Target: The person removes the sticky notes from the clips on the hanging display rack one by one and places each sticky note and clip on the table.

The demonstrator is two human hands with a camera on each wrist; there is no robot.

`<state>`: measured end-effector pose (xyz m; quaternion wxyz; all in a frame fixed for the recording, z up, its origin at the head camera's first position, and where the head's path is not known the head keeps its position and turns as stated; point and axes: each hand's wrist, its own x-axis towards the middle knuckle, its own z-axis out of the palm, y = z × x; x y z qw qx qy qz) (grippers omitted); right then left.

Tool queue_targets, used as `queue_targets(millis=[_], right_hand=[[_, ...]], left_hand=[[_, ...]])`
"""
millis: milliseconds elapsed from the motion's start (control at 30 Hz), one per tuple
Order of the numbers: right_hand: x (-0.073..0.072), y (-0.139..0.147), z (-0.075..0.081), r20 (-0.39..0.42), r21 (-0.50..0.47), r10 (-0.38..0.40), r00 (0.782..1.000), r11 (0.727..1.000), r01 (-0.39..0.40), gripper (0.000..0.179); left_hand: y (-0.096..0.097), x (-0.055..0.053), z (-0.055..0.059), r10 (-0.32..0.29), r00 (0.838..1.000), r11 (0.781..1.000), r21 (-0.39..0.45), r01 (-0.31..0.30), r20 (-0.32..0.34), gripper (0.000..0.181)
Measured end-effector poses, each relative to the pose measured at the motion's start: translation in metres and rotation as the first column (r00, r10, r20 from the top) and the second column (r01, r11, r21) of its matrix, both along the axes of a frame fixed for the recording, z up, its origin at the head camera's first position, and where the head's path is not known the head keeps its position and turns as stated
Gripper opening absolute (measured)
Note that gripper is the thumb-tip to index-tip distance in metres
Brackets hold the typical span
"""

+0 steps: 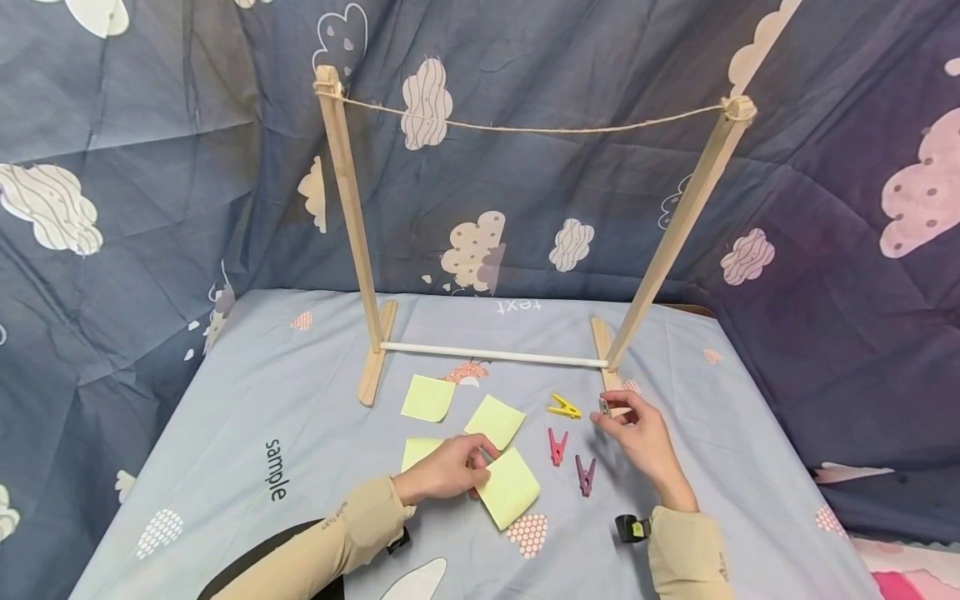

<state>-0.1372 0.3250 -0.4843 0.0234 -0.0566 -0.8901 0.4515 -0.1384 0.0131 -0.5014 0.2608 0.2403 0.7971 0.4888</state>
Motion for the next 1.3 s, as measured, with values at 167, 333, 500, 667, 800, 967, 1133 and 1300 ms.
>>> queue_targets(millis=[167, 333, 500, 667, 800, 967, 1133, 1300], right_hand=[[0.001, -0.001, -0.002, 0.03, -0.005, 0.007, 1.0, 1.0, -0.007, 0.041], [0.002, -0.002, -0.002, 0.047, 0.005, 0.014, 0.999, 1.0, -0.014, 0.041], [0.001, -0.004, -0.005, 0.047, 0.017, 0.037, 0.998, 0.999, -0.038, 0.04], [0.0, -0.004, -0.01, 0.075, 0.019, 0.052, 0.996, 0.998, -0.054, 0.038], [0.0, -0.005, -0.013, 0.109, 0.028, 0.057, 0.992, 0.998, -0.061, 0.038], [-0.001, -0.007, -0.014, 0.134, 0.056, 0.069, 0.989, 0.995, -0.077, 0.038], [-0.001, -0.01, -0.015, 0.16, 0.087, 0.065, 0.985, 0.993, -0.079, 0.038], [-0.001, -0.013, -0.015, 0.164, 0.152, 0.049, 0.985, 0.986, -0.074, 0.036]], left_hand=[[0.001, 0.001, 0.0, -0.017, 1.0, 1.0, -0.016, 0.017, 0.009, 0.023], [0.003, 0.003, 0.001, -0.028, 1.0, 0.999, -0.034, 0.028, 0.012, 0.022], [0.005, 0.004, 0.0, -0.052, 0.998, 0.996, -0.076, 0.048, -0.047, 0.021], [0.006, 0.004, -0.001, -0.076, 0.988, 0.989, -0.136, 0.058, -0.134, 0.02], [0.007, 0.005, 0.0, -0.092, 0.979, 0.984, -0.166, 0.061, -0.184, 0.02], [0.007, 0.006, 0.0, -0.103, 0.969, 0.977, -0.203, 0.057, -0.224, 0.022], [0.008, 0.006, -0.001, -0.12, 0.954, 0.97, -0.239, 0.053, -0.276, 0.023], [0.01, 0.007, -0.001, -0.138, 0.936, 0.96, -0.277, 0.046, -0.323, 0.022]])
